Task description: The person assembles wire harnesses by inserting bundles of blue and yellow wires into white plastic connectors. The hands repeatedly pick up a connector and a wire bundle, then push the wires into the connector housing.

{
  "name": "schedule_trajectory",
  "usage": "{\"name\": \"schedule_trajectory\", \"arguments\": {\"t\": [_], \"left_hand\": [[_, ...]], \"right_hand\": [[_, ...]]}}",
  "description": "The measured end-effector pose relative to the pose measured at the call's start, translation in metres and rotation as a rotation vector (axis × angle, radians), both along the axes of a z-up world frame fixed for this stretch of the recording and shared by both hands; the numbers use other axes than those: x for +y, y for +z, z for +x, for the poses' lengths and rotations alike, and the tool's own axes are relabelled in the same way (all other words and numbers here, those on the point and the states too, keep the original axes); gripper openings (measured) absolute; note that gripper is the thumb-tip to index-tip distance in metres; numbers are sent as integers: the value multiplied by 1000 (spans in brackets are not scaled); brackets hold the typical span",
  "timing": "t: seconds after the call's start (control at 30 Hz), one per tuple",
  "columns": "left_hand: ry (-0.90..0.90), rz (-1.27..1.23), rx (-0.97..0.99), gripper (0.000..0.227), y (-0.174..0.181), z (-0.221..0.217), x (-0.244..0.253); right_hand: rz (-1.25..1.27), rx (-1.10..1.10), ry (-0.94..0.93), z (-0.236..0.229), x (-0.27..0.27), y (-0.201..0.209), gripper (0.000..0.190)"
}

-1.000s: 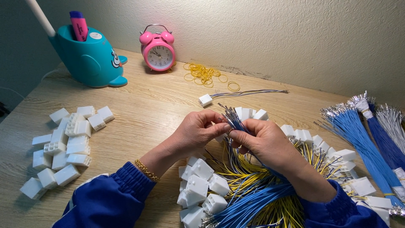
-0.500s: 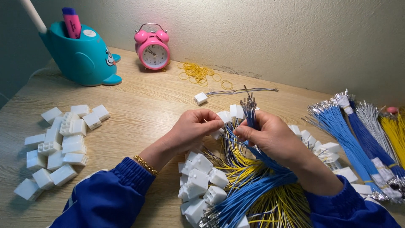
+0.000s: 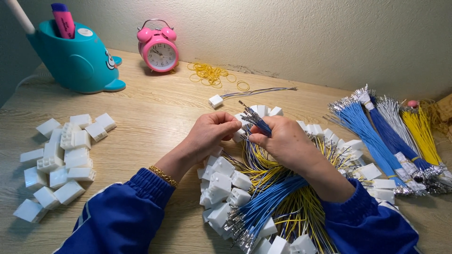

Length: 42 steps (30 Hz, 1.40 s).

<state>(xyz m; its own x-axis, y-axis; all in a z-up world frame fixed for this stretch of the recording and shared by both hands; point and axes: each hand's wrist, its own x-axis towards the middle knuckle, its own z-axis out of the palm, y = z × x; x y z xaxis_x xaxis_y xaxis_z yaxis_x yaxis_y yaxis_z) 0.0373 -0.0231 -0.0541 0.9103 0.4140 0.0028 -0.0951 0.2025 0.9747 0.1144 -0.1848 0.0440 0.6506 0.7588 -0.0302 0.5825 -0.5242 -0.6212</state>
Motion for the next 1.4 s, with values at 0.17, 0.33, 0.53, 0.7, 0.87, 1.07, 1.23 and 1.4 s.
{"name": "schedule_trajectory", "arguments": {"t": [0.17, 0.33, 0.53, 0.7, 0.87, 1.07, 1.23, 1.4], "left_hand": [[-26, -30, -19, 17, 8, -6, -2], [-51, -103, -19, 28, 10, -6, 8], [-56, -151, -81, 21, 9, -5, 13], [-106, -220, -160, 36, 15, -10, 11], [-131, -242, -205, 40, 10, -9, 13], [-159, -277, -243, 41, 12, -12, 7], [-89, -212, -235, 37, 14, -13, 7], [73, 36, -100, 29, -5, -8, 22]], "right_hand": [[53, 80, 46, 9, -7, -9, 9], [283, 240, 117, 22, -15, -22, 12], [284, 442, 217, 15, -9, -30, 14], [251, 352, 197, 21, 0, -46, 14], [256, 375, 179, 8, -3, -37, 14], [137, 347, 189, 4, -4, -27, 17], [4, 303, 106, 6, -2, -19, 24], [26, 289, 65, 15, -1, -29, 31]]}}
